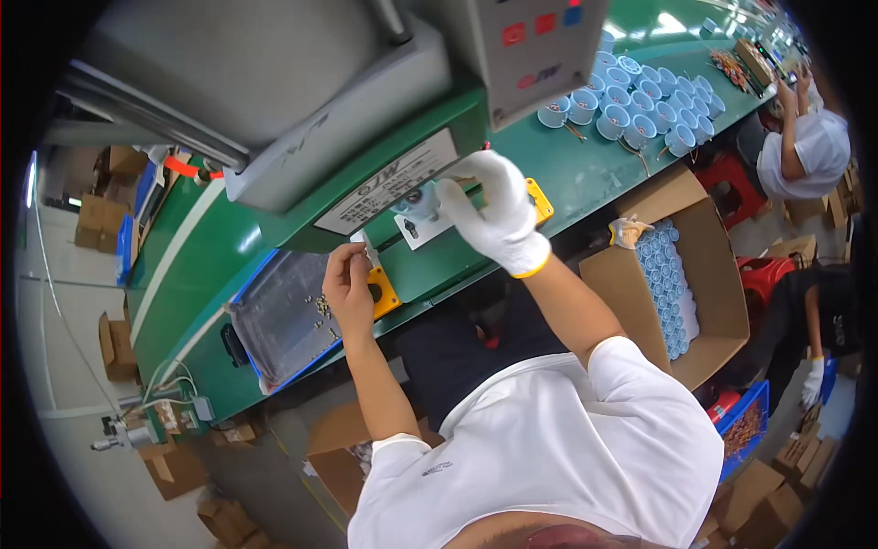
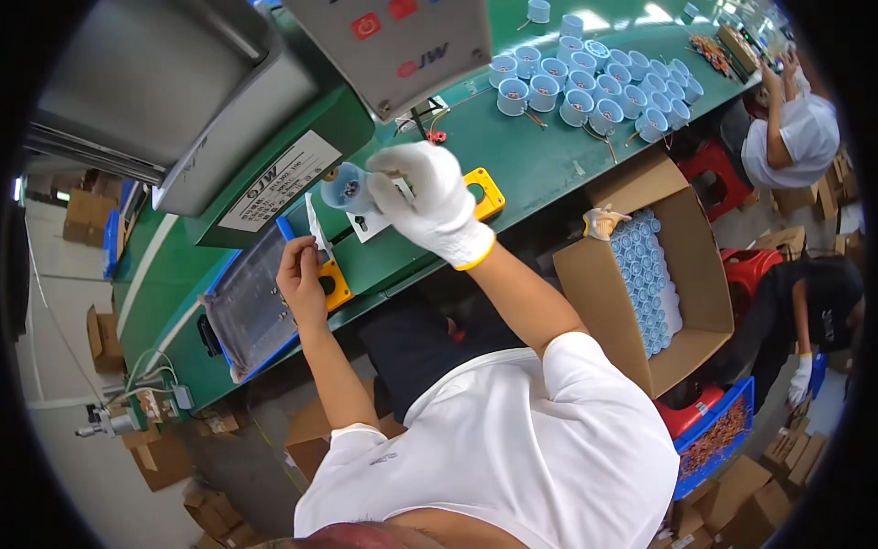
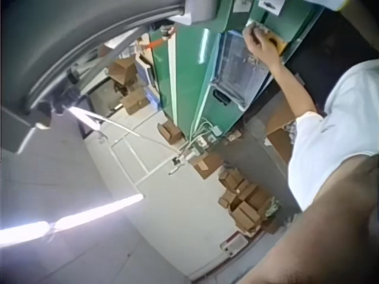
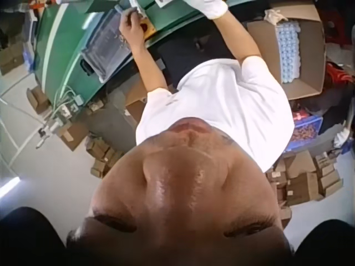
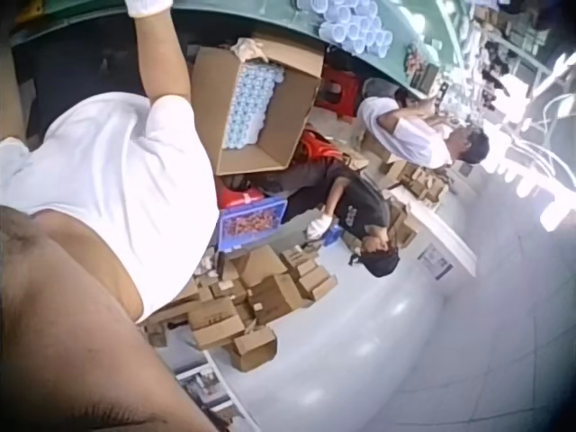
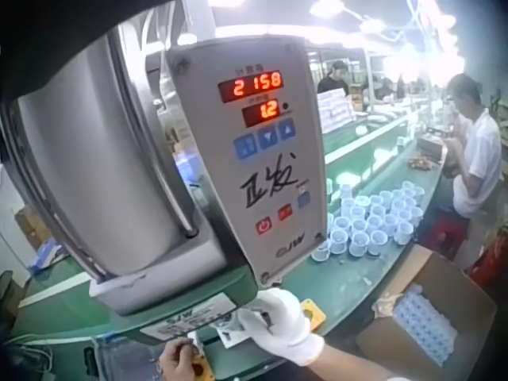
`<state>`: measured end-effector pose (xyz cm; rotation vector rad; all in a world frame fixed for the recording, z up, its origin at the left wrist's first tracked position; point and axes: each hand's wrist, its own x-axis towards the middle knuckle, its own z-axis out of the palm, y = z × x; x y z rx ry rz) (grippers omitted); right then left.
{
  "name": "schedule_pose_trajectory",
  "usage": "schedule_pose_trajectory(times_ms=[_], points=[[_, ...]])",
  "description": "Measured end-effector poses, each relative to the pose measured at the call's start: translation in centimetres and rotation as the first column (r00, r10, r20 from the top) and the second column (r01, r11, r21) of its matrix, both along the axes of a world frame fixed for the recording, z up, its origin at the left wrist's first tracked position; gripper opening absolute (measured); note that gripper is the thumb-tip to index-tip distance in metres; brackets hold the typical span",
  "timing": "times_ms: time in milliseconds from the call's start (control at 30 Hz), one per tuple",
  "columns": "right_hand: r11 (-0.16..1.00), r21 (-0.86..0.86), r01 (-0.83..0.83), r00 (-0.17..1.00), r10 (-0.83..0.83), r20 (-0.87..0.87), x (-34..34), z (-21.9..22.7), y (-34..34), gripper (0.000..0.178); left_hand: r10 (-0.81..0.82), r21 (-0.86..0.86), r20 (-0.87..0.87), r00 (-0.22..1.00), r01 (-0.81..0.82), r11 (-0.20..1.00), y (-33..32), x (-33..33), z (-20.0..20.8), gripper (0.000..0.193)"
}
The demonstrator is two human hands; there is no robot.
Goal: Using a manual press machine to assemble metal and plastic electronic components on an industrial assembly line.
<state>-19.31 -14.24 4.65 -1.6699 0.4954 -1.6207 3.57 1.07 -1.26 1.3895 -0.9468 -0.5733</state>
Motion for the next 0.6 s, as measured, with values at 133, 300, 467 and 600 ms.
schedule_pose_trajectory(times_ms=[133, 300, 467, 600], points=[[0.958, -0.283, -0.038, 0.889, -0.097, -0.448, -0.1, 3.4, 0.0, 0.035, 0.0, 0.006, 0.021, 1.0, 0.0, 1.0, 0.0, -1.0, 1.5, 0.018], [0.994, -0.106, -0.039, 0.929, -0.003, -0.371, 0.8, 1.4, 0.1, 0.035, 0.048, 0.013, 0.015, 0.999, -0.049, 0.999, -0.4, -1.7, 1.4, 0.016], [0.809, -0.448, 0.379, 0.907, -0.422, 0.006, -2.7, 2.0, -1.5, 0.04, 0.012, 0.043, 0.168, 0.986, -0.02, 0.999, -0.1, -1.2, 0.8, 0.017], [0.861, 0.007, 0.508, 0.842, -0.495, -0.213, -7.1, -3.3, -13.2, 0.036, -0.072, 0.078, 0.144, 0.987, 0.061, 0.995, -0.5, -1.5, 1.6, 0.017]])
